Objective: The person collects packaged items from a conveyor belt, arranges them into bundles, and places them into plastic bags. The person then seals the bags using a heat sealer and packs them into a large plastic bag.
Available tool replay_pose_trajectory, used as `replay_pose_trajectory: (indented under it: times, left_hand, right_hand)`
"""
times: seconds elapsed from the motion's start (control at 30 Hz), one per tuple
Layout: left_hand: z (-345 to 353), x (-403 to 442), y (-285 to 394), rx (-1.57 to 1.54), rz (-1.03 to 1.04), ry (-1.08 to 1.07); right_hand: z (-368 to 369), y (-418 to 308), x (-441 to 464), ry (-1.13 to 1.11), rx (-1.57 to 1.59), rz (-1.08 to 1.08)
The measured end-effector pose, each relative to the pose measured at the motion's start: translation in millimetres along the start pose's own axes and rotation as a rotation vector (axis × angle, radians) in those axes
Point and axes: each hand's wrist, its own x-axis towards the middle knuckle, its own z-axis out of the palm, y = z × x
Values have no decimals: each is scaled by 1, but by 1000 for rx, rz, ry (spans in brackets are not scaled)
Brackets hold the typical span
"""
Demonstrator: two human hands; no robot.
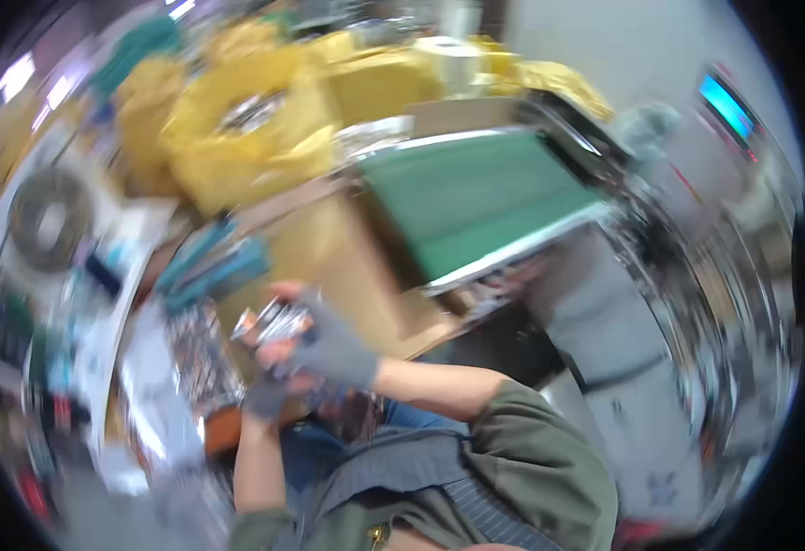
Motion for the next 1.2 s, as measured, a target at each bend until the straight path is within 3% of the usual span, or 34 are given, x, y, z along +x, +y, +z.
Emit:
replay_pose_trajectory:
  times: [0.03, 0.07, 0.13, 0.23, 0.33, 0.4, 0.43, 0.5, 0.57, 0.63, 0.7, 0.77, 0.83, 0.93, 1.03, 1.07, 1.1, 1.17, 1.2]
  left_hand:
    - [35, -1, 4, -416, -81, 170]
    - [37, 5, -6, -273, 39, -76]
    - [64, -3, -29, -443, 9, -29]
    - [34, 0, -85, -263, 31, 5]
    - [-21, 15, -38, 994, 76, 18]
    - [-34, 20, 2, 820, 137, 322]
    - [-20, 29, 32, 206, 181, 567]
    - [79, 12, 68, 477, 249, 390]
    - [124, -6, 62, 761, 395, 314]
    - [118, -19, 36, 1060, 628, 332]
    - [80, -24, 8, 868, 552, 483]
    - [81, -44, -33, 934, 673, 544]
    - [68, -68, -87, 842, 648, 558]
    - [75, -62, -78, 810, 330, 425]
    - [85, -70, -62, 769, -35, 248]
    - [94, -53, -48, 902, 137, 266]
    - [101, -30, -29, 1034, 311, 283]
    - [79, 8, -19, 819, 273, 335]
    - [76, 17, 6, 890, 353, 386]
  right_hand:
    - [-14, -19, 5, -110, -271, -290]
    - [-25, -26, 8, -112, -451, -329]
    - [-43, -2, 18, -353, -131, 209]
    - [-61, 38, -6, -398, 328, 362]
    - [-64, 28, -22, -370, 407, 326]
    - [-58, 16, -27, -363, 465, 291]
    - [-56, 17, -24, -413, 458, 300]
    - [-39, 31, -9, -512, 445, 322]
    - [-39, 47, 2, -350, 317, 53]
    - [-49, 23, -17, -362, 306, 65]
    - [-63, 5, -43, -300, 141, 59]
    - [-74, -6, -77, -218, -123, 48]
    - [-80, -11, -113, -139, -477, 61]
    - [-80, -12, -153, -63, -953, 193]
    - [-82, 9, -137, -32, -1240, 326]
    - [-82, 18, -121, -16, -1271, 324]
    - [-84, 34, -99, 31, -1242, 256]
    - [-82, 54, -60, 222, -1014, -187]
    - [-66, 26, -48, 264, -904, -236]
